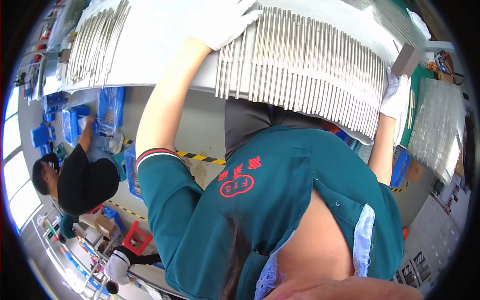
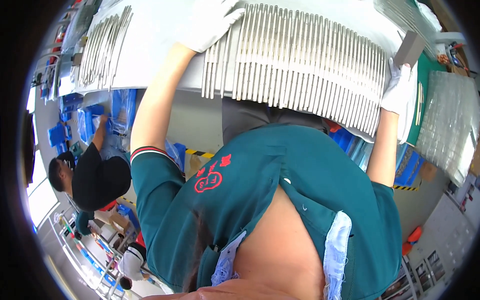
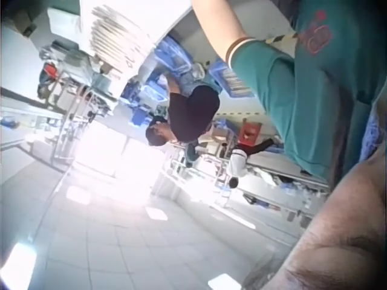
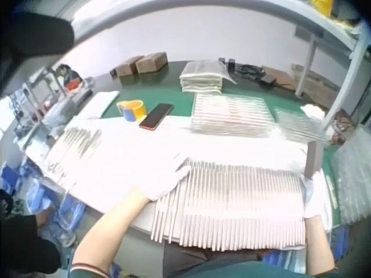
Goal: Sorting and organizing a large number of thin metal rods on a workbench.
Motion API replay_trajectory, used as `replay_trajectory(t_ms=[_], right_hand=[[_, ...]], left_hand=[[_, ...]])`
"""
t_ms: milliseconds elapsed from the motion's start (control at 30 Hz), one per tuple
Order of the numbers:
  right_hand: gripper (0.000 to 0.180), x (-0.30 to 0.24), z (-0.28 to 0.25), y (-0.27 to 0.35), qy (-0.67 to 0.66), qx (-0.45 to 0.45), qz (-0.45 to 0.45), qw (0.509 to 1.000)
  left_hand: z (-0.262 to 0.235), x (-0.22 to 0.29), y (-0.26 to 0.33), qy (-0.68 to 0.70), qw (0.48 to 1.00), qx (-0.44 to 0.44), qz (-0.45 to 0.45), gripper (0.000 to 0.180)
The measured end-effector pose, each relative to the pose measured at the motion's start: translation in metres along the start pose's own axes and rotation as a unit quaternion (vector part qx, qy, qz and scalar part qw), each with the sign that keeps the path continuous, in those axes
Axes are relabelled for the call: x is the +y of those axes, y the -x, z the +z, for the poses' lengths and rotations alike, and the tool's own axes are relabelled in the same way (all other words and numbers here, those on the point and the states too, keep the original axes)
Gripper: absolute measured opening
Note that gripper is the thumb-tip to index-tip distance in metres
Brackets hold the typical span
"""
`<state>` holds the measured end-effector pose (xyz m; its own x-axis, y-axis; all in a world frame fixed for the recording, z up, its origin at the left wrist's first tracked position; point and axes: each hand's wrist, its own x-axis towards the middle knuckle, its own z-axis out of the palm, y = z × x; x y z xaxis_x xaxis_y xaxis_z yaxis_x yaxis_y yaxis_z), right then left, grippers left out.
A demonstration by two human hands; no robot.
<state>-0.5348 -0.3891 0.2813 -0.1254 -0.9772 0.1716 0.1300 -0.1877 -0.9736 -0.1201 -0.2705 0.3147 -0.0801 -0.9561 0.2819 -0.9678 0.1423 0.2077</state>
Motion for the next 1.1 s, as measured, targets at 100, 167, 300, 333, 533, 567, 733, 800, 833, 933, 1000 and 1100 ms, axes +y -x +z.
replay_trajectory(t_ms=[100, 167, 300, 333, 533, 567, 733, 800, 833, 933, 1000, 1100], right_hand=[[0.047, -0.002, 0.0, -0.001, -0.001, -0.008, -0.006, 1.0], [0.047, 0.001, -0.004, -0.004, -0.001, -0.013, -0.004, 1.0], [0.049, 0.004, -0.005, -0.007, 0.003, -0.018, -0.011, 1.0], [0.049, 0.005, -0.006, -0.007, 0.004, -0.016, -0.011, 1.0], [0.05, 0.001, 0.0, -0.005, -0.008, -0.011, -0.008, 1.0], [0.05, 0.001, 0.001, -0.005, -0.003, -0.015, -0.01, 1.0], [0.05, -0.001, 0.001, -0.002, 0.002, -0.011, -0.011, 1.0], [0.05, 0.0, 0.002, -0.002, 0.002, -0.016, -0.013, 1.0], [0.05, 0.0, 0.002, -0.003, 0.003, -0.018, -0.013, 1.0], [0.05, 0.002, -0.004, -0.005, 0.007, -0.016, -0.014, 1.0], [0.049, 0.002, -0.004, -0.004, 0.003, -0.008, -0.007, 1.0], [0.049, 0.002, -0.003, -0.005, -0.003, -0.014, -0.011, 1.0]], left_hand=[[-0.005, -0.01, 0.008, -0.016, 1.0, -0.003, 0.007, 0.043], [-0.007, -0.008, 0.009, -0.031, 1.0, 0.001, 0.001, 0.042], [-0.002, 0.014, -0.004, 0.007, 0.999, -0.02, -0.024, 0.04], [0.007, 0.014, -0.006, 0.006, 1.0, 0.013, 0.003, 0.039], [0.021, 0.031, -0.016, 0.059, 0.996, 0.052, 0.034, 0.039], [0.023, 0.03, -0.016, 0.059, 0.996, 0.052, 0.033, 0.039], [0.018, 0.019, -0.011, 0.047, 0.998, 0.033, 0.03, 0.043], [0.017, 0.005, -0.003, 0.035, 0.998, 0.031, 0.03, 0.045], [0.016, -0.002, 0.002, 0.023, 0.999, 0.03, 0.033, 0.047], [-0.005, -0.006, 0.007, 0.017, 1.0, -0.026, 0.001, 0.05], [-0.013, -0.004, 0.009, -0.012, 1.0, -0.024, 0.001, 0.05], [-0.023, 0.007, 0.005, -0.003, 0.998, -0.069, -0.005, 0.041]])
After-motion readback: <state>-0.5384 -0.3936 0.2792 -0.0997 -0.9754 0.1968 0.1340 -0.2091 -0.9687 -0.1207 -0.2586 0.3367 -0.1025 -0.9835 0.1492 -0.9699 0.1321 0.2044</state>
